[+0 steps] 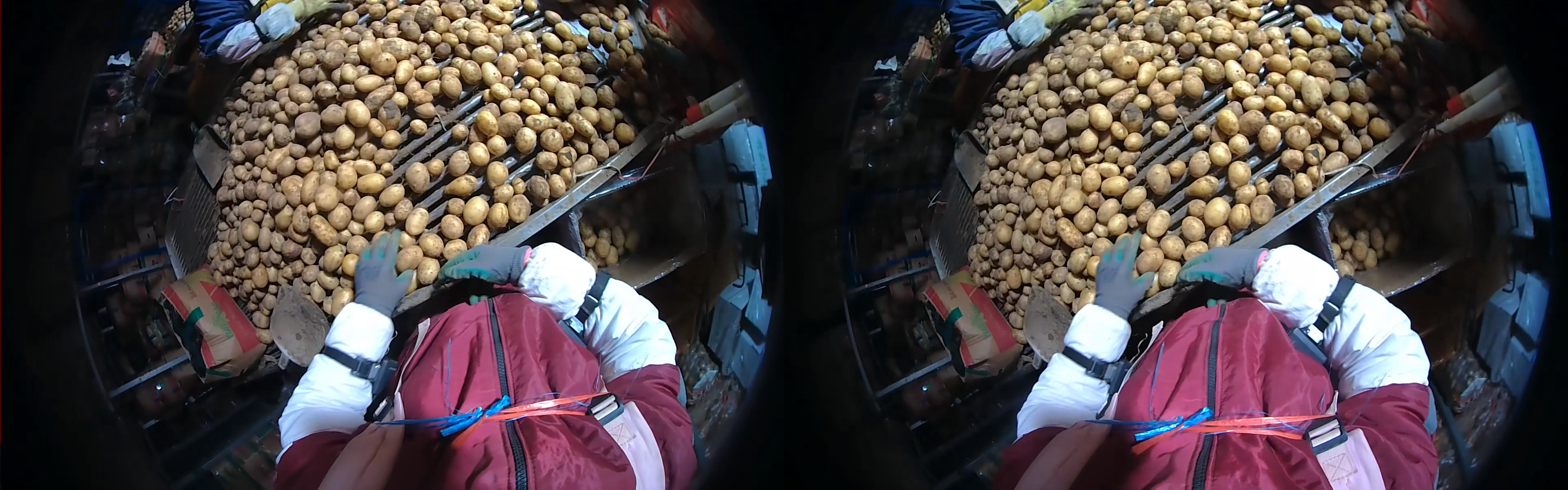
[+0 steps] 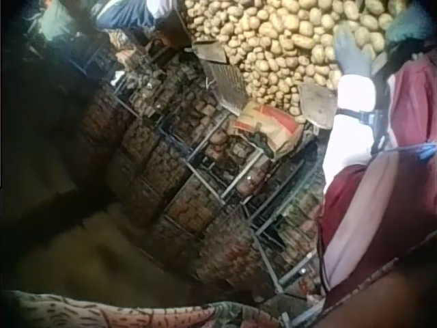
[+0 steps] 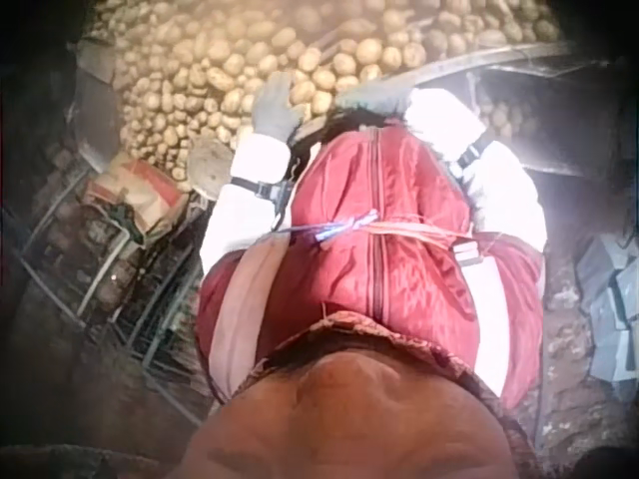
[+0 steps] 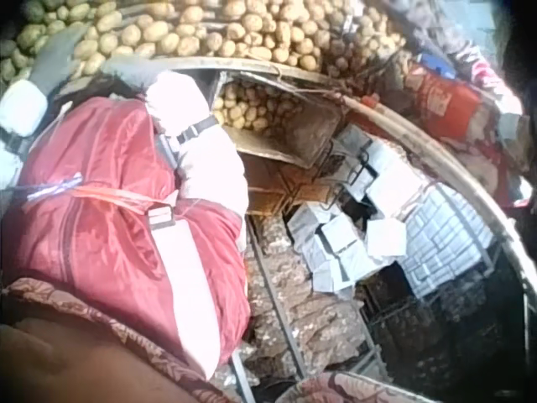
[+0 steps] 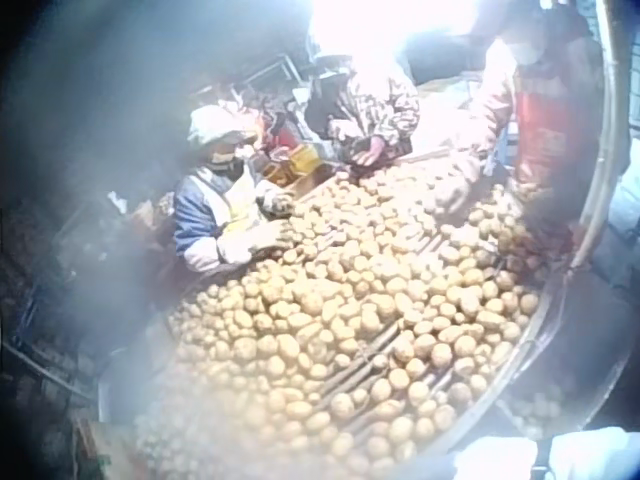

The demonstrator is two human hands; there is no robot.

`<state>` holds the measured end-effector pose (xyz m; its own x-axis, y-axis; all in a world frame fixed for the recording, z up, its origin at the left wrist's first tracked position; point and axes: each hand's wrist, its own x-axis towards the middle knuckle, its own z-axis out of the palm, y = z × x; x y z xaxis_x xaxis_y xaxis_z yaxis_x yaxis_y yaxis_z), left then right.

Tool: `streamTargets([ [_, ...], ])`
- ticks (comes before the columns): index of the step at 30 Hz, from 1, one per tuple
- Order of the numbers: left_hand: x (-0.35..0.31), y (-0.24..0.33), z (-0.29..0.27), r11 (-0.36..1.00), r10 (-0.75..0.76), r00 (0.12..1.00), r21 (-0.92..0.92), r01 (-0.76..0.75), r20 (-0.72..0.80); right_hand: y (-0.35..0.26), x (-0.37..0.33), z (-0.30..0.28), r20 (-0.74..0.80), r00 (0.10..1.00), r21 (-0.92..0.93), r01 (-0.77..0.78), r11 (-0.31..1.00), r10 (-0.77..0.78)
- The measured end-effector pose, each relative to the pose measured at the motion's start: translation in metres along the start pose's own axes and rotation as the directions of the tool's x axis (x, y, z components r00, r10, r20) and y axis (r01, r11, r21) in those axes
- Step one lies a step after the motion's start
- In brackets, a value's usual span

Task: Sorting potatoes from a large pile into containers or onto a sorting mechanism.

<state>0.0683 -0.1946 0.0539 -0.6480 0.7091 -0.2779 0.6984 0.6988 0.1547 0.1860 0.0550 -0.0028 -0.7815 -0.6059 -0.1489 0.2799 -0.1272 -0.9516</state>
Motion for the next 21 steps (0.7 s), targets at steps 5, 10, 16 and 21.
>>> streamTargets([
  [5, 0.070, 0.038, 0.029, 0.975, 0.161, 0.969, -0.125, -0.185, -0.186, 0.035, 0.028, -0.022, 0.153, 0.909, -0.597, 0.397, 0.697, -0.387],
  [10, 0.147, 0.082, 0.052, 0.933, 0.067, 0.947, -0.317, -0.171, -0.313, 0.023, -0.016, -0.075, -0.367, 0.905, -0.377, 0.067, 0.924, -0.215],
  [16, 0.157, 0.087, 0.034, 0.843, 0.118, 0.946, -0.473, -0.256, -0.301, -0.004, -0.078, -0.106, -0.512, 0.730, -0.752, -0.127, 0.647, -0.452],
  [21, 0.165, 0.025, 0.021, 0.937, 0.051, 0.941, -0.309, -0.160, -0.334, -0.048, -0.082, -0.072, -0.706, 0.527, 0.640, 0.189, 0.744, 0.473],
])
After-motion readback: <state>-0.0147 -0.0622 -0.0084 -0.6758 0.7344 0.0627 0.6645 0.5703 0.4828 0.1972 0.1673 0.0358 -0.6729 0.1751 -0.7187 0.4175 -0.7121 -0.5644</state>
